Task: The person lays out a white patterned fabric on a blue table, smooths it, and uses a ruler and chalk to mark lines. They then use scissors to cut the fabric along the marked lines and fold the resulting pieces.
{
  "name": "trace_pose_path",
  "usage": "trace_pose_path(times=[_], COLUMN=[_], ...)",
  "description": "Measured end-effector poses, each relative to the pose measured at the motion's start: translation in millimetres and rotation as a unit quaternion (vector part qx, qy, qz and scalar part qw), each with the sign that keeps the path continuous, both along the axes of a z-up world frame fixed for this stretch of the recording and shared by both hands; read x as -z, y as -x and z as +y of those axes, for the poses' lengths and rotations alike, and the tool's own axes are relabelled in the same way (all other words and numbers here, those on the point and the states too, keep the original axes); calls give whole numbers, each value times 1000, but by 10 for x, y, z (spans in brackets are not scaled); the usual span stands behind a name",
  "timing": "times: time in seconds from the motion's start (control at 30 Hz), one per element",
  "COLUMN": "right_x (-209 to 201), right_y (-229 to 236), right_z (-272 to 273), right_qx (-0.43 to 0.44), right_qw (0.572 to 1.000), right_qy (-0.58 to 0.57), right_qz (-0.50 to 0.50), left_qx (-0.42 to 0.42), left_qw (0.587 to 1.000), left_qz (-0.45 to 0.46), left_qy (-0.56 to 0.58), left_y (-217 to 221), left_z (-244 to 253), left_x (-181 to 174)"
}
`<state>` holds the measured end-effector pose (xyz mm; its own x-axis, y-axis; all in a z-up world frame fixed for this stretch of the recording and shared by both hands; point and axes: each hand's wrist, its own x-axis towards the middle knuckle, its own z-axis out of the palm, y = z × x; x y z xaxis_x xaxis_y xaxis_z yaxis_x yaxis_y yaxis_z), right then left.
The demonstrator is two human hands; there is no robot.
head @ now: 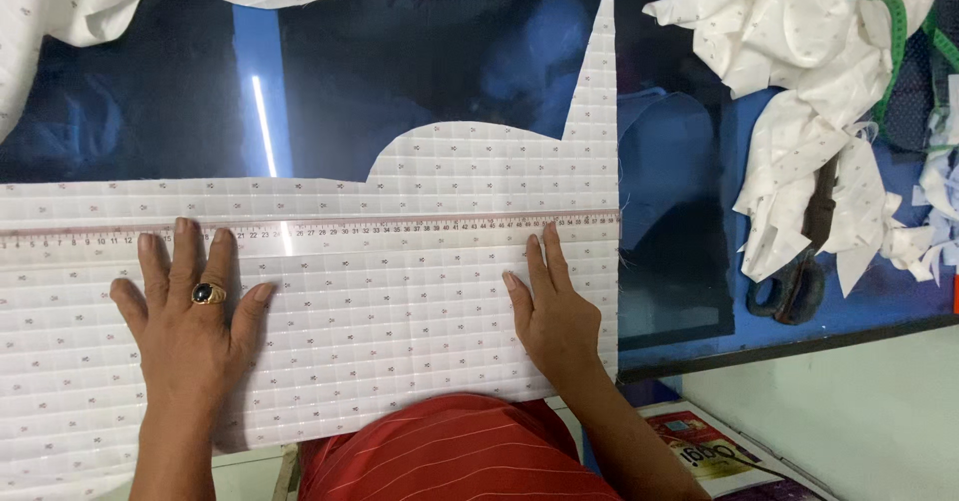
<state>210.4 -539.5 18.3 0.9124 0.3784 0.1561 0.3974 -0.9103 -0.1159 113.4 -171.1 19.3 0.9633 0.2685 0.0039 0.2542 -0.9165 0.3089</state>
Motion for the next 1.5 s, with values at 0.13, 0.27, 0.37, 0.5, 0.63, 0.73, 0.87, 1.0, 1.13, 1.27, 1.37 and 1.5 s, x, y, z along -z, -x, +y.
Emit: trace_pose_path(times=[0.13, 0.27, 0.37, 0.5, 0.63, 0.73, 0.87, 1.0, 1.13, 1.27, 1.37, 1.5], right_x=[-68, -42, 1, -30, -81, -115, -102, -205, -259, -222, -296, -404], right_y=[-7, -5, -11, -7, -24, -43, -41, -48, -63, -69, -88, -79], right_z=[28, 19, -3, -18, 2, 14, 48, 109, 144, 117, 179, 246], right_qx=[14, 6, 17, -5, 41, 102, 102, 117, 135, 112, 137, 137], right_qw=[999, 1000, 999, 998, 995, 970, 979, 976, 965, 975, 964, 962], right_qy=[-10, -28, -24, -53, -37, -22, -16, 28, 32, 11, 13, 4], right_qz=[41, 9, 26, 26, 88, 219, 176, 180, 224, 190, 228, 238], left_qx=[-9, -7, -1, -22, -150, -272, -236, -191, -206, -218, -236, -227], left_qw=[1000, 1000, 1000, 1000, 988, 962, 967, 971, 964, 974, 969, 973], left_qz=[9, 14, 10, 11, -22, -7, 12, -133, -156, -51, -13, -16], left_qy=[12, 4, -14, -6, 12, 34, -98, -51, 53, 45, 72, 37], left_y=[-31, -13, -14, -15, 84, 271, 500, 384, 199, 211, 180, 199], left_z=[-26, -10, 8, 173, 689, 1198, 1596, 1409, 849, 841, 824, 853], left_x=[-47, -5, 10, -110, -211, -88, 118, -26, -275, -123, -194, -76])
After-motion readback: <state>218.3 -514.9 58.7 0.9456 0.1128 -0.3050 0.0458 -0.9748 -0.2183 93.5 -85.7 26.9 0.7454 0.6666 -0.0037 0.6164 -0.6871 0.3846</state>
